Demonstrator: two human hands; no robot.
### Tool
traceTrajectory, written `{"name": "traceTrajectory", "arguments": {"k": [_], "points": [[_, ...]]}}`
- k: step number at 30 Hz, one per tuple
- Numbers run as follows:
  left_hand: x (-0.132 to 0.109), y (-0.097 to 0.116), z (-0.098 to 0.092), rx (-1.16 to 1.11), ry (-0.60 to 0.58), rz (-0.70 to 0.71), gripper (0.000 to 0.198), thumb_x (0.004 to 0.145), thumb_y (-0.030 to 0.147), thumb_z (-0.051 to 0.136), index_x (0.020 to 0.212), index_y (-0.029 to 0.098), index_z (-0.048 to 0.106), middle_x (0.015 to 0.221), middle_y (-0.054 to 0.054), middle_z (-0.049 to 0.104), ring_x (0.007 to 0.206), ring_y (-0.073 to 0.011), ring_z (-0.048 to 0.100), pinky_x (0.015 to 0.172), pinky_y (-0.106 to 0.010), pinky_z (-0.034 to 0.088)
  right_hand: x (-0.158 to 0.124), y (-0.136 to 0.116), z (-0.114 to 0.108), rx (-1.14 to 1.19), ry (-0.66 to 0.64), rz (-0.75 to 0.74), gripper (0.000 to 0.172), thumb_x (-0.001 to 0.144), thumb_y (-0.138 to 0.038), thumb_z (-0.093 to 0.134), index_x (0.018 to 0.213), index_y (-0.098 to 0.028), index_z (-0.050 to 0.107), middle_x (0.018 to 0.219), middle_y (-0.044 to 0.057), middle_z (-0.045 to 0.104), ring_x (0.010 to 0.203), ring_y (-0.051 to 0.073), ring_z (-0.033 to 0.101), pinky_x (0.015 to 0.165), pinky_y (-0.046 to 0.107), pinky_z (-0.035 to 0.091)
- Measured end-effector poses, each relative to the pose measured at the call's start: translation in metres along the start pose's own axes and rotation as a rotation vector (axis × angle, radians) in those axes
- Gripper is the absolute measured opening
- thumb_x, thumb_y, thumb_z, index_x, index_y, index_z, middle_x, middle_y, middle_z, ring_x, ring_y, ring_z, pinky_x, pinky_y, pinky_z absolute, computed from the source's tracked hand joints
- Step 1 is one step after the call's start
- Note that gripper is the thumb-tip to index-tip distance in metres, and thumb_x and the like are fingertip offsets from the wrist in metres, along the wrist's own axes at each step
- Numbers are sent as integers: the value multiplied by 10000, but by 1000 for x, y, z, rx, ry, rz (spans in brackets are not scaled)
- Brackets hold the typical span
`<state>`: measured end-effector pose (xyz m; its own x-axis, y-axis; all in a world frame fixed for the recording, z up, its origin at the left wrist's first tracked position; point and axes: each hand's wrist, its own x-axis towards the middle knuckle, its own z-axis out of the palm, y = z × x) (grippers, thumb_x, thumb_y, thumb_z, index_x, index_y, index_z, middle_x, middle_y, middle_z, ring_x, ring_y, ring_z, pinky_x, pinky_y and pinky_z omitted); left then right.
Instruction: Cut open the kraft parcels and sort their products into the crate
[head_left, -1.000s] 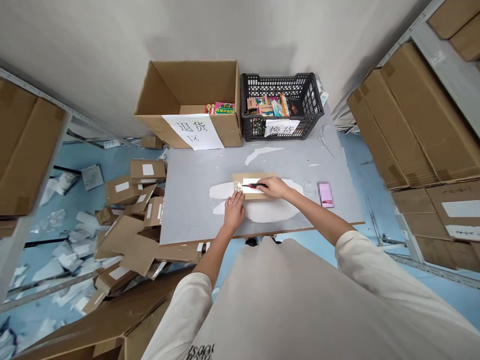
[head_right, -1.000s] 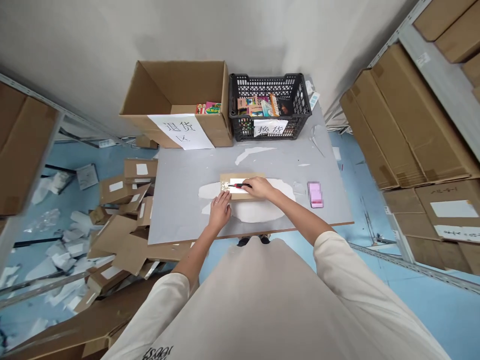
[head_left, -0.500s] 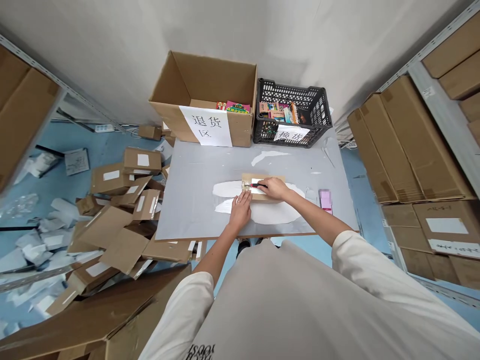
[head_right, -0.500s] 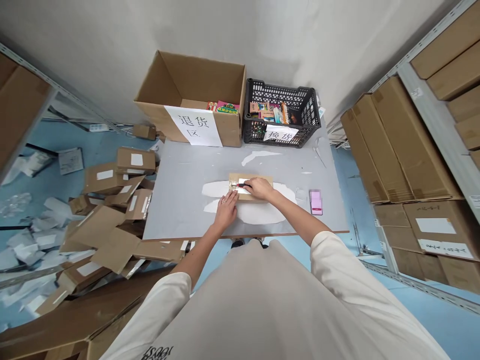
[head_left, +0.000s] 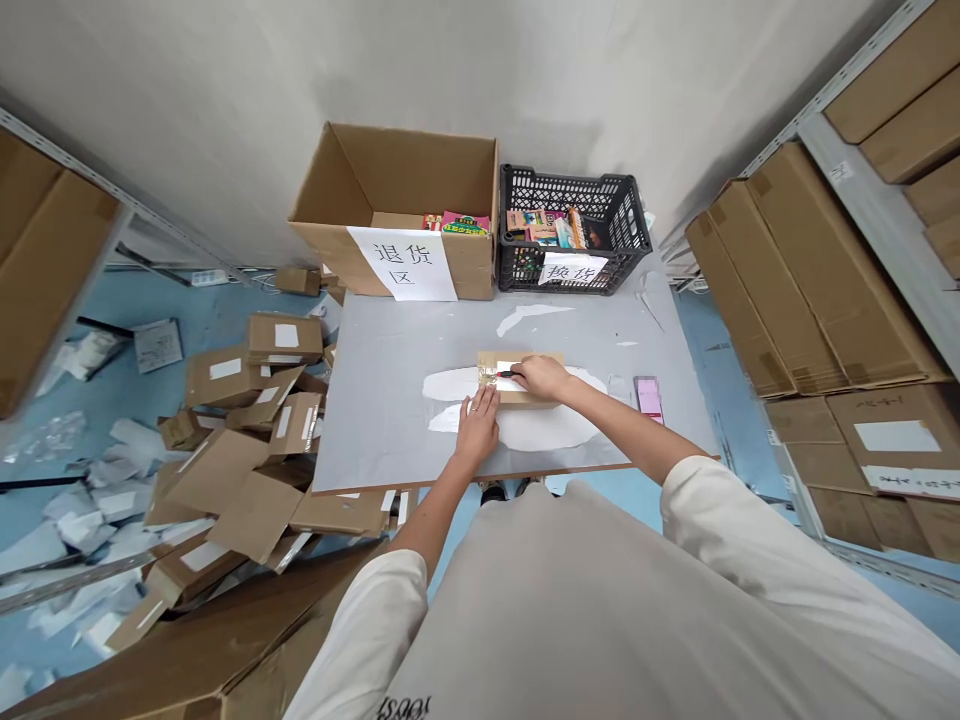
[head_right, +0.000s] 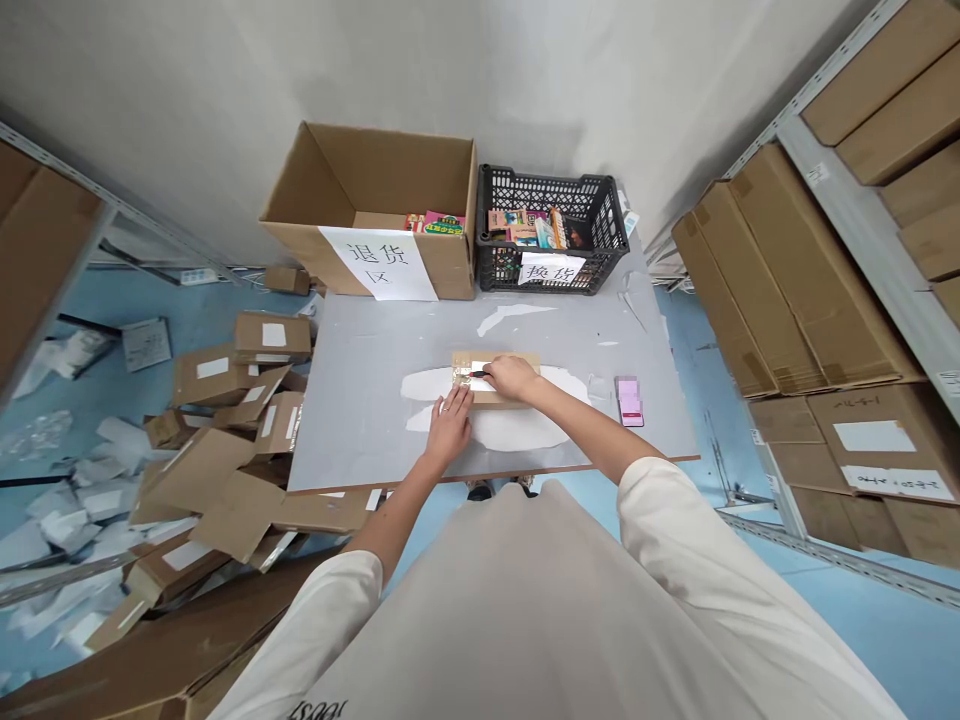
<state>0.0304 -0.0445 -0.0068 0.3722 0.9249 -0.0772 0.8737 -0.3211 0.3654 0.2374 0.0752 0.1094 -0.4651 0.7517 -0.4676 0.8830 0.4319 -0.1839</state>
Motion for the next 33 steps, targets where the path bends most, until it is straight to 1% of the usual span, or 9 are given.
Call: {"name": "traceTrajectory", "arguments": {"k": [3,6,12,17,22,28,31,33], "points": [[0,0,1,8,-6,2,882,947,94,477,1804,208,302,1848,-100,347,1742,-291,272,1404,-578,240,-7,6,-5,-32,-20,38,399,1170,-351,468,1332,-185,793,1347,177,781,1218,305,740,948,339,510],[0,0,2,1,7,-7,854,967,112,477,1800,187,306,1846,-112,349,1745,-297,263,1398,-566,257,-11,11,-9,-31,-26,40,403,1165,-355,474,1335,-185,797,1365,184,774,1219,312,739,950,343,511],[0,2,2,1,21,-14,816,975,101,458,1779,188,349,1842,-110,362,1741,-286,275,1397,-557,258,-13,14,-9,72,27,33,417,1179,-411,454,1320,-218,796,1336,139,798,1199,289,739,922,316,499],[-1,2,3,9,21,-21,828,975,105,460,1788,198,331,1844,-101,359,1743,-283,271,1395,-557,263,-3,4,-1,86,27,-2,409,1175,-385,465,1300,-202,809,1324,148,806,1238,290,728,948,313,500],[-1,3,4,25,3,-29,805,971,107,453,1769,170,369,1860,-96,319,1748,-281,254,1403,-552,250,2,-8,3,67,4,51,426,1178,-372,451,1366,-184,784,1375,167,783,1254,295,732,995,327,527],[-2,2,3,45,-17,-30,826,968,115,462,1784,182,346,1866,-94,301,1753,-281,237,1409,-549,232,6,-24,2,4,-27,81,439,1164,-338,452,1393,-149,775,1397,221,758,1270,337,741,1034,385,559],[-3,1,1,56,-28,-15,847,964,115,463,1795,184,321,1866,-93,304,1753,-284,234,1409,-556,224,7,-24,1,-17,-54,85,433,1155,-318,460,1362,-136,795,1377,234,767,1259,339,751,1032,386,566],[-4,0,0,62,-32,-5,879,952,113,474,1808,185,286,1867,-95,299,1755,-286,226,1407,-562,222,4,-18,-1,-43,-71,96,420,1142,-303,482,1342,-125,806,1370,244,771,1259,338,752,1036,379,565]]}}
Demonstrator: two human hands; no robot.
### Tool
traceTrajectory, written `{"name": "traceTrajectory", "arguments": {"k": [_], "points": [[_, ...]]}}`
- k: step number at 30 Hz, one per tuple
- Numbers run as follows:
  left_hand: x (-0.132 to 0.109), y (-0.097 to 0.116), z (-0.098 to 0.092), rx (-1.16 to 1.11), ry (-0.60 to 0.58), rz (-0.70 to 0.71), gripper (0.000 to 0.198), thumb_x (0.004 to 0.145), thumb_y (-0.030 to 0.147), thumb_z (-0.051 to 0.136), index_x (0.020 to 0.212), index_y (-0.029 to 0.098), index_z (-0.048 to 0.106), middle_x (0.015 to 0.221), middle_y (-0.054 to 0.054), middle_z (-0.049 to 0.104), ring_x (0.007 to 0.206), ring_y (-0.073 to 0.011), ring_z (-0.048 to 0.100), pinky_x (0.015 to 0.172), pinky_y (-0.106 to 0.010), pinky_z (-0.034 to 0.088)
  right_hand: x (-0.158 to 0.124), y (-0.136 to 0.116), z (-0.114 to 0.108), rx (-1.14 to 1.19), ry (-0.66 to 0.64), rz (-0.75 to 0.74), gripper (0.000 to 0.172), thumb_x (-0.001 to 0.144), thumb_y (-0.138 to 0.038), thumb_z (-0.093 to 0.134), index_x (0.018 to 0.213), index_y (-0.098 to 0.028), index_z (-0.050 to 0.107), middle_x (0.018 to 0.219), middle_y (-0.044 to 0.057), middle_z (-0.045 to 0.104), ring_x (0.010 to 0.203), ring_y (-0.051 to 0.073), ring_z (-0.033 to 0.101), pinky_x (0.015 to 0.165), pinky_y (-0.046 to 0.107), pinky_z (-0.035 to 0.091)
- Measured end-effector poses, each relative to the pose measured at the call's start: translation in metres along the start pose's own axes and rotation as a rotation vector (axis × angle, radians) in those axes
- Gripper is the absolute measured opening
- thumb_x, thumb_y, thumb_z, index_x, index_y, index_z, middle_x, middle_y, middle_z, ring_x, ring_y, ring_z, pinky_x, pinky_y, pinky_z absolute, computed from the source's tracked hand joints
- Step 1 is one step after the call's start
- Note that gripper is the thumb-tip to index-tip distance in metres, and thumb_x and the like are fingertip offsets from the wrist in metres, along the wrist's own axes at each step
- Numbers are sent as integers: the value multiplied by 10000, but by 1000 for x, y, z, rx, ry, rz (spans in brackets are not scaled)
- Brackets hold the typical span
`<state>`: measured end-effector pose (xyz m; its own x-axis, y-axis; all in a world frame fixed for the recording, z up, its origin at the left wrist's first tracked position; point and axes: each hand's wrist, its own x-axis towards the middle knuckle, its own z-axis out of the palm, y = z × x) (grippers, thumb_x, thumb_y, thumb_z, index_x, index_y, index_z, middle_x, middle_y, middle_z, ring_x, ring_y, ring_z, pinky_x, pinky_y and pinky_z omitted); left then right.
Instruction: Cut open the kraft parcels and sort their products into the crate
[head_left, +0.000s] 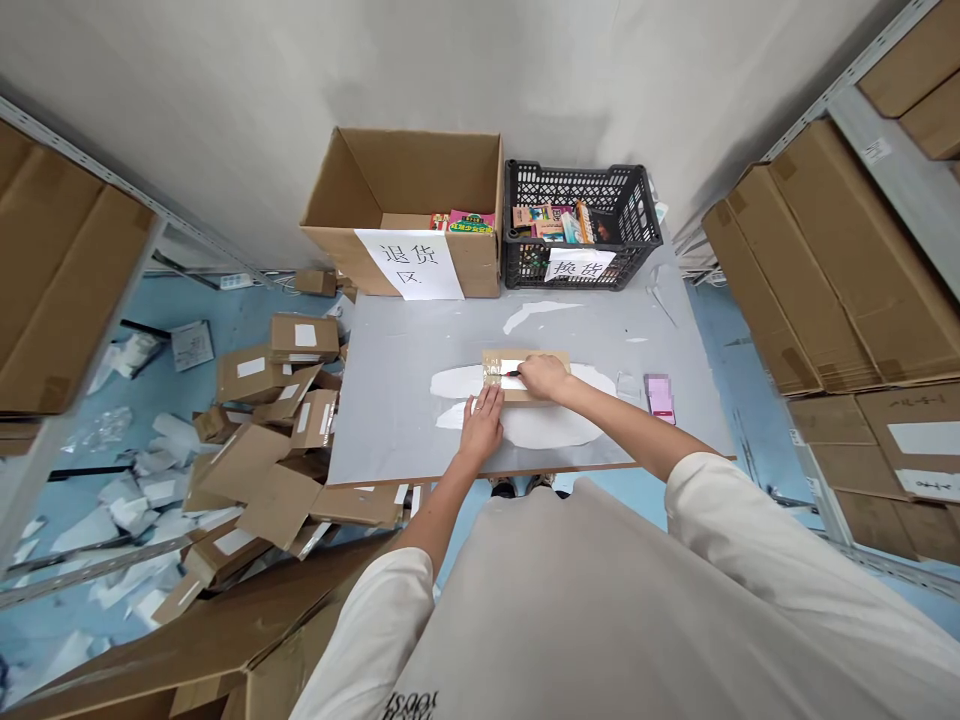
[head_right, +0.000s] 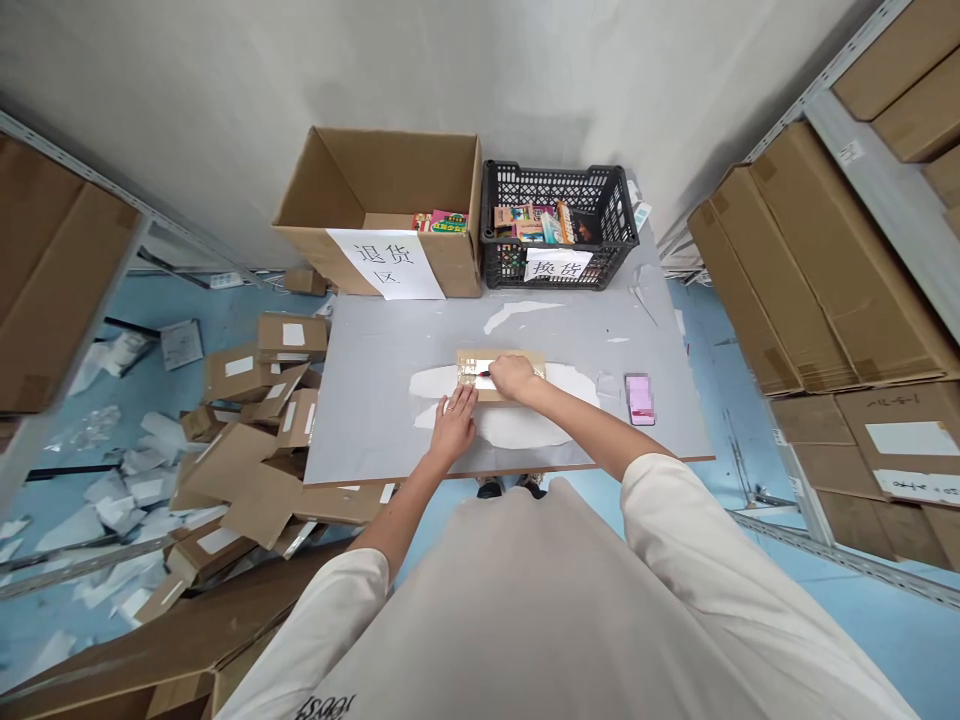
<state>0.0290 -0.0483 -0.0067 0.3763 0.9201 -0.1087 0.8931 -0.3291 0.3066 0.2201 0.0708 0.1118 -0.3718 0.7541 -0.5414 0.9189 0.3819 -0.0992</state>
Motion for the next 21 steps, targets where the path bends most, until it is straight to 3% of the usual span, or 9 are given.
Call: {"name": "traceTrajectory", "arguments": {"k": [9,17,21], "points": [[-1,2,-1,-1,7,6,923,956,124,472,1831,198,188,1864,-118,303,1754,-296,233,1399,-576,236,-45,74,0,-16,-74,136,410,1136,-338,501,1368,-186,803,1427,217,746,1289,352,730,1035,422,566],[-1,7,-4,4,-19,-1,920,950,141,485,1825,190,204,1861,-135,306,1753,-306,238,1392,-581,250,-56,104,20,29,-27,131,403,1119,-344,513,1329,-192,822,1364,227,769,1230,362,746,1000,432,556],[-1,9,-4,17,-28,-13,904,952,162,491,1815,160,221,1867,-151,284,1756,-315,222,1391,-576,248,-70,132,28,74,-17,167,393,1115,-368,528,1269,-195,847,1333,236,774,1207,378,745,979,443,542]]}}
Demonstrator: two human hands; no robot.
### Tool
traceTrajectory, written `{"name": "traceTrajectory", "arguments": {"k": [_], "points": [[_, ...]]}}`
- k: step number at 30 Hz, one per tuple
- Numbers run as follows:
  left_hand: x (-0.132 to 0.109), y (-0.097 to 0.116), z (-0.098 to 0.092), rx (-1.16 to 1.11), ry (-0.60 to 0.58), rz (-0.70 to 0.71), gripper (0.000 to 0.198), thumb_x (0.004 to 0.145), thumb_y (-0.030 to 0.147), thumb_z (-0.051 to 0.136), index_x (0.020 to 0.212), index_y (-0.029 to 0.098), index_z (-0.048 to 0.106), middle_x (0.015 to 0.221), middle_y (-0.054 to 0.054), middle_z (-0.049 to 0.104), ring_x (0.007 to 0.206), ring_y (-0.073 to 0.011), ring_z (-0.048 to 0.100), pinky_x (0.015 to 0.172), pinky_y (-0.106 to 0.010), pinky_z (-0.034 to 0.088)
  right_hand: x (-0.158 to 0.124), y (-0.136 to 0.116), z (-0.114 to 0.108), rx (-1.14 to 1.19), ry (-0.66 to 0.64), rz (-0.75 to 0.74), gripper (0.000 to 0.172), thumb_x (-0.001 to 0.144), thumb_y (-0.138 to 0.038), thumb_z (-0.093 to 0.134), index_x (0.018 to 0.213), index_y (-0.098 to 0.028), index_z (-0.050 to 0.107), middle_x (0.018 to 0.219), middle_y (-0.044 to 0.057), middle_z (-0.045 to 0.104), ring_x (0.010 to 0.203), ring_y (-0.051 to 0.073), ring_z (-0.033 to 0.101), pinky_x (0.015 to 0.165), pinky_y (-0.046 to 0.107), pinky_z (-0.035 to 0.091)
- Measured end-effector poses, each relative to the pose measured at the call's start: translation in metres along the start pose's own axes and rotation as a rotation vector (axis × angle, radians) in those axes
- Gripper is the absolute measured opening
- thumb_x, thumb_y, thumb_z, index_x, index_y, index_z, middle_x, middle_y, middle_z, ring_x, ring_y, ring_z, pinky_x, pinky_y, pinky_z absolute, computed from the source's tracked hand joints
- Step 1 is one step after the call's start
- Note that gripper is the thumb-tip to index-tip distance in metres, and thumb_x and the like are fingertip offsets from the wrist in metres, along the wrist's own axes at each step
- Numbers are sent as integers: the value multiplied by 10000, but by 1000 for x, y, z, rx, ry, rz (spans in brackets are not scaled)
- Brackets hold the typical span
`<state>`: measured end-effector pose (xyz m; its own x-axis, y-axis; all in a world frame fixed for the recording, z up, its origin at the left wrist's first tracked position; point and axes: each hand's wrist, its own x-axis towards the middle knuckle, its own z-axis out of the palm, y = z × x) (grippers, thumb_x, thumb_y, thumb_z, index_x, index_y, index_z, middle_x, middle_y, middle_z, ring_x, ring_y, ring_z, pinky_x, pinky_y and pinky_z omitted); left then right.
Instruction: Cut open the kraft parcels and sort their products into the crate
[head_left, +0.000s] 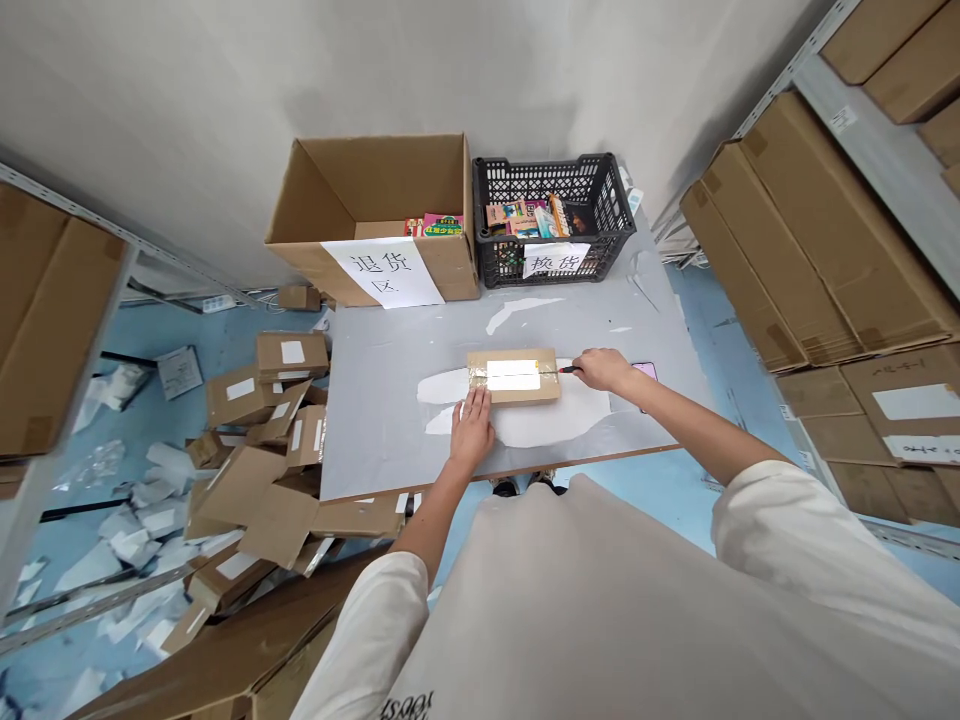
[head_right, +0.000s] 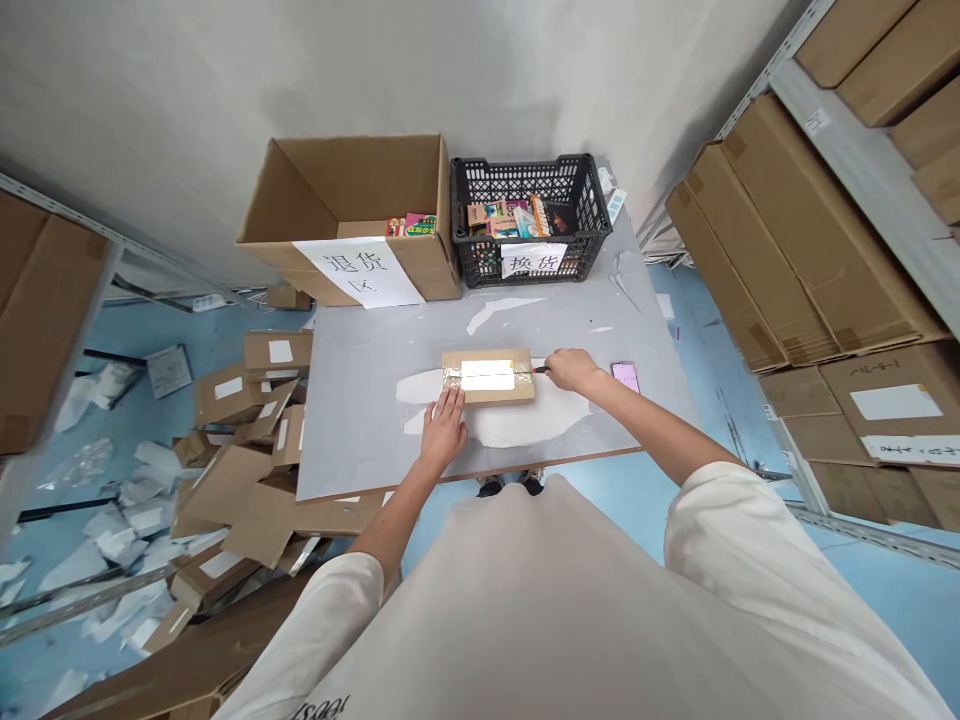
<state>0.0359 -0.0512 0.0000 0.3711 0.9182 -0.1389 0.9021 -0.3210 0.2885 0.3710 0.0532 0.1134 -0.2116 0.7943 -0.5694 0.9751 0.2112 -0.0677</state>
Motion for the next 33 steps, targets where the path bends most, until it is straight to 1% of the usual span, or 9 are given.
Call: {"name": "traceTrajectory", "arguments": {"k": [3,6,10,14,19,22,26,30,33], "points": [[-1,3,-3,7,-13,-10,878,965,179,493,1806,153,244,1861,-163,301,1747,-332,244,1385,-582,252,-11,33,1,49,21,26,373,1108,-411,552,1235,-244,860,1304,207,791,1189,366,743,945,423,530],[3,8,-10,15,-12,-33,817,987,208,502,1780,158,311,1824,-192,378,1712,-370,310,1354,-605,292,-22,71,2,103,40,139,328,1065,-428,619,1119,-241,884,1199,202,818,1130,354,751,903,397,514],[29,26,-20,23,28,-25,664,1024,278,542,1676,174,469,1694,-232,525,1617,-395,432,1298,-589,357,-36,102,18,314,73,150,345,1065,-463,590,1136,-266,863,996,107,836,970,281,751,788,314,474],[76,50,-22,21,-56,145,700,978,341,678,1640,214,492,1652,-212,548,1547,-402,490,1287,-566,368,-34,94,49,604,78,86,363,1068,-494,573,1093,-234,827,892,34,811,791,202,727,728,263,474],[116,59,-17,85,-134,152,725,885,328,799,1557,224,547,1522,-202,628,1426,-409,588,1283,-576,360,-15,78,75,841,124,22,337,1063,-467,571,1075,-213,792,939,27,809,711,165,728,728,246,514],[120,56,-13,110,-151,157,739,857,301,832,1536,223,553,1428,-184,677,1386,-401,622,1328,-602,297,-6,75,81,892,117,2,345,1057,-491,593,1071,-211,794,925,25,801,683,153,711,709,235,509],[113,57,-9,122,-122,154,744,863,279,839,1538,198,537,1404,-181,657,1380,-374,633,1395,-597,199,4,77,79,881,80,-56,372,1042,-516,617,1104,-207,814,902,23,790,698,158,705,707,234,495],[106,58,-6,110,-110,154,721,896,265,803,1560,215,526,1416,-177,633,1362,-364,649,1414,-590,189,24,86,63,714,21,-165,354,1023,-488,629,1162,-232,828,879,8,782,722,166,670,698,240,460],[105,57,-6,116,-112,155,731,904,274,795,1581,242,519,1432,-169,631,1318,-367,679,1412,-600,197,43,88,48,545,8,-232,313,1012,-466,640,1132,-249,832,871,7,777,745,166,630,679,236,416]]}}
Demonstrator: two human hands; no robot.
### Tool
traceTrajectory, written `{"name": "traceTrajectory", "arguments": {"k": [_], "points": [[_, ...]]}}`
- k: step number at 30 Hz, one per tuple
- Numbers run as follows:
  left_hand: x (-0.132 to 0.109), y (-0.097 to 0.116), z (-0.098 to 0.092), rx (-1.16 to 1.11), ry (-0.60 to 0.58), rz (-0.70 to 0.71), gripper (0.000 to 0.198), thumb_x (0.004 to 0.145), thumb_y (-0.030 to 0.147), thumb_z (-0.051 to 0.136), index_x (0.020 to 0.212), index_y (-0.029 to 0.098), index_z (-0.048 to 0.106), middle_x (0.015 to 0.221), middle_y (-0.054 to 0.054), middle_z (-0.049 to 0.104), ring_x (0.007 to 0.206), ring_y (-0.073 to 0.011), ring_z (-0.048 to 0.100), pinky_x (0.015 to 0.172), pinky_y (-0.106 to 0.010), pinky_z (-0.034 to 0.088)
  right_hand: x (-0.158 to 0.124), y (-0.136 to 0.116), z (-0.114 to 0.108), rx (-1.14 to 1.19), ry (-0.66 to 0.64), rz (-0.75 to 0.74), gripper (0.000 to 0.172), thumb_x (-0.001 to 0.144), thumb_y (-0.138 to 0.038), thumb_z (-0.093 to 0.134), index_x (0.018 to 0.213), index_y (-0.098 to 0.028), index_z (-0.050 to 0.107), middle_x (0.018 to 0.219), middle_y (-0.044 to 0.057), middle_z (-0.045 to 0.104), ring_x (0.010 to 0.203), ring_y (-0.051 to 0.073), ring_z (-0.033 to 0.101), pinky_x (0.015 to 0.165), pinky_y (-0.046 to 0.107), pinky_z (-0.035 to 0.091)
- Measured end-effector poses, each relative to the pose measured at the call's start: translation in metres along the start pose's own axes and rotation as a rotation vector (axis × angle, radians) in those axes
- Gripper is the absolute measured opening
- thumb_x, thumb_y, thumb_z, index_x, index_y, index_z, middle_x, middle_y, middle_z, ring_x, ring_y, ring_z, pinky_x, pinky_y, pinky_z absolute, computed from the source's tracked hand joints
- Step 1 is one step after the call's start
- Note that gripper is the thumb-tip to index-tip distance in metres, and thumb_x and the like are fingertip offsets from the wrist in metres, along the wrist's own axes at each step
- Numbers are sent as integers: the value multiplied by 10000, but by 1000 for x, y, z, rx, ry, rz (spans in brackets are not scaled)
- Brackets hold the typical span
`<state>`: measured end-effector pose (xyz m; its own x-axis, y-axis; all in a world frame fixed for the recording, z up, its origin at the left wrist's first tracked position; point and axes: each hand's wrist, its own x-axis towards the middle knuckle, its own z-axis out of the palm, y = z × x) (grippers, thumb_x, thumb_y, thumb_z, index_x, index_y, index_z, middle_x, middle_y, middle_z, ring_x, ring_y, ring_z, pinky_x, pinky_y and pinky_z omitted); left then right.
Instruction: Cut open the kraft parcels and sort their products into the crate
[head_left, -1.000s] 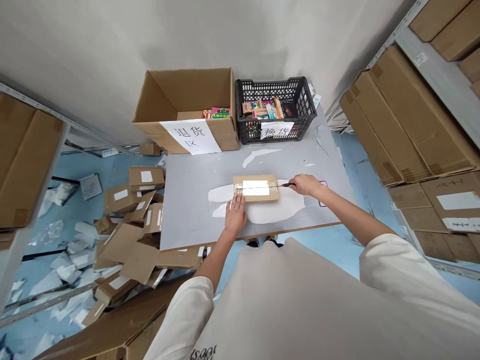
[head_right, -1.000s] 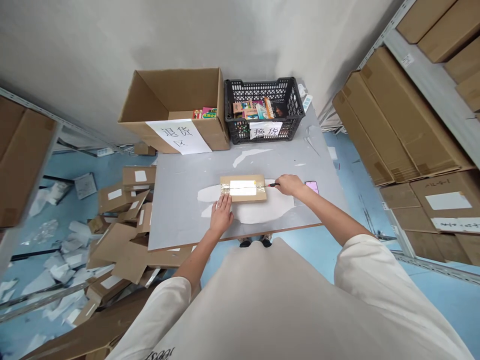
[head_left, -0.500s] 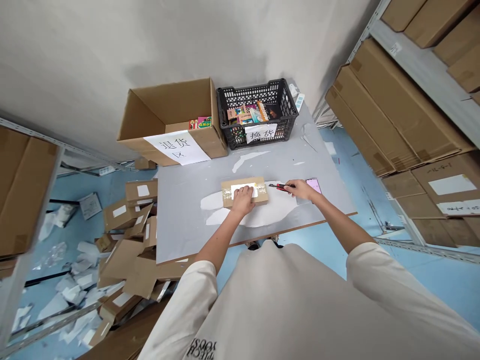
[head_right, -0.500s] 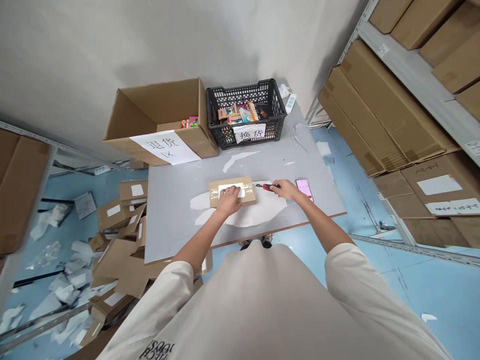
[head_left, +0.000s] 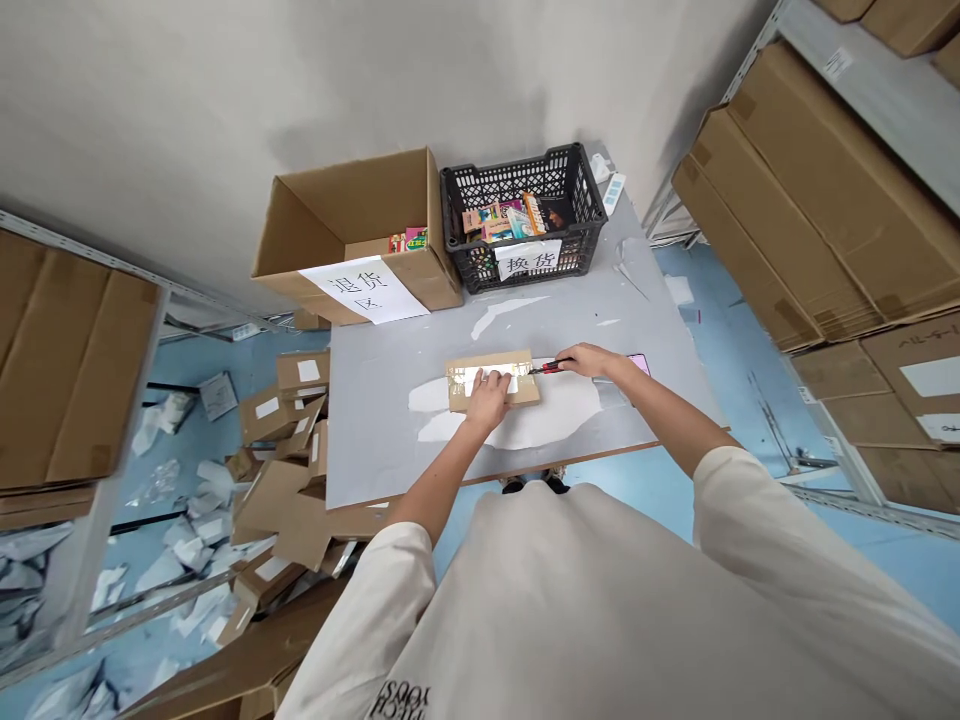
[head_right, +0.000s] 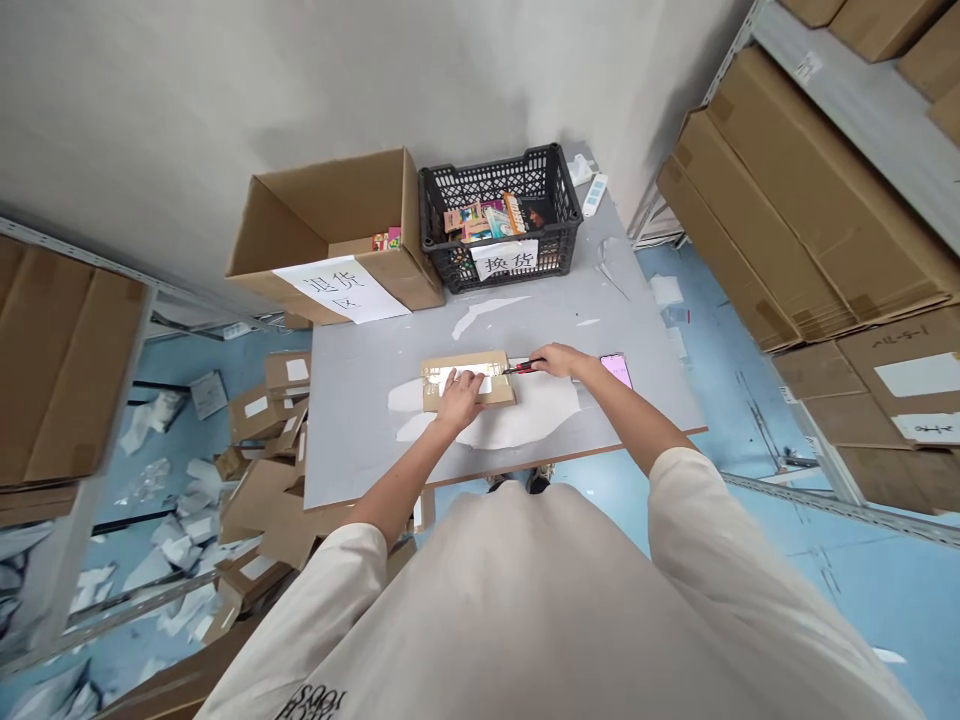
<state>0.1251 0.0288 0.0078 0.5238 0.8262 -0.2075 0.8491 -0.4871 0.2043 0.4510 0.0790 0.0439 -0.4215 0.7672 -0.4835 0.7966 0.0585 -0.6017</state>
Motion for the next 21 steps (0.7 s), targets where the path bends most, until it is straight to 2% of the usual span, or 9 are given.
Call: {"name": "traceTrajectory", "arguments": {"k": [4,7,10,16,21], "points": [[1,-2,-2,13,-10,-18,720,904,306,818,1566,234,542,1446,-169,633,1213,-352,730,1411,-594,204,9,0,1,25,-78,-22,334,1031,-506,615,1050,-232,805,818,4,748,730,161,613,676,232,422],[2,-3,-3,5,-12,-23,699,903,322,839,1539,229,566,1434,-168,643,1193,-347,736,1413,-588,206,-5,7,18,160,-122,24,424,1048,-606,577,1028,-231,775,791,-9,732,691,152,616,675,229,451],[1,-2,-4,7,-17,-29,692,904,334,851,1529,219,578,1420,-168,650,1178,-342,740,1413,-565,217,-21,14,35,274,-110,84,462,1043,-657,570,1070,-237,760,831,-1,754,680,156,630,648,234,465],[-1,-1,-5,-1,-6,-18,712,913,338,847,1560,253,561,1417,-157,647,1118,-336,751,1411,-583,207,-27,9,41,367,-104,74,459,1030,-642,573,1062,-212,730,810,5,730,680,162,621,627,244,444],[-4,1,-6,1,2,-39,690,929,342,838,1555,236,567,1418,-159,641,1189,-340,723,1391,-558,244,-35,16,51,384,-130,62,433,1023,-620,603,1041,-211,742,800,10,737,719,171,651,602,238,428]]}}
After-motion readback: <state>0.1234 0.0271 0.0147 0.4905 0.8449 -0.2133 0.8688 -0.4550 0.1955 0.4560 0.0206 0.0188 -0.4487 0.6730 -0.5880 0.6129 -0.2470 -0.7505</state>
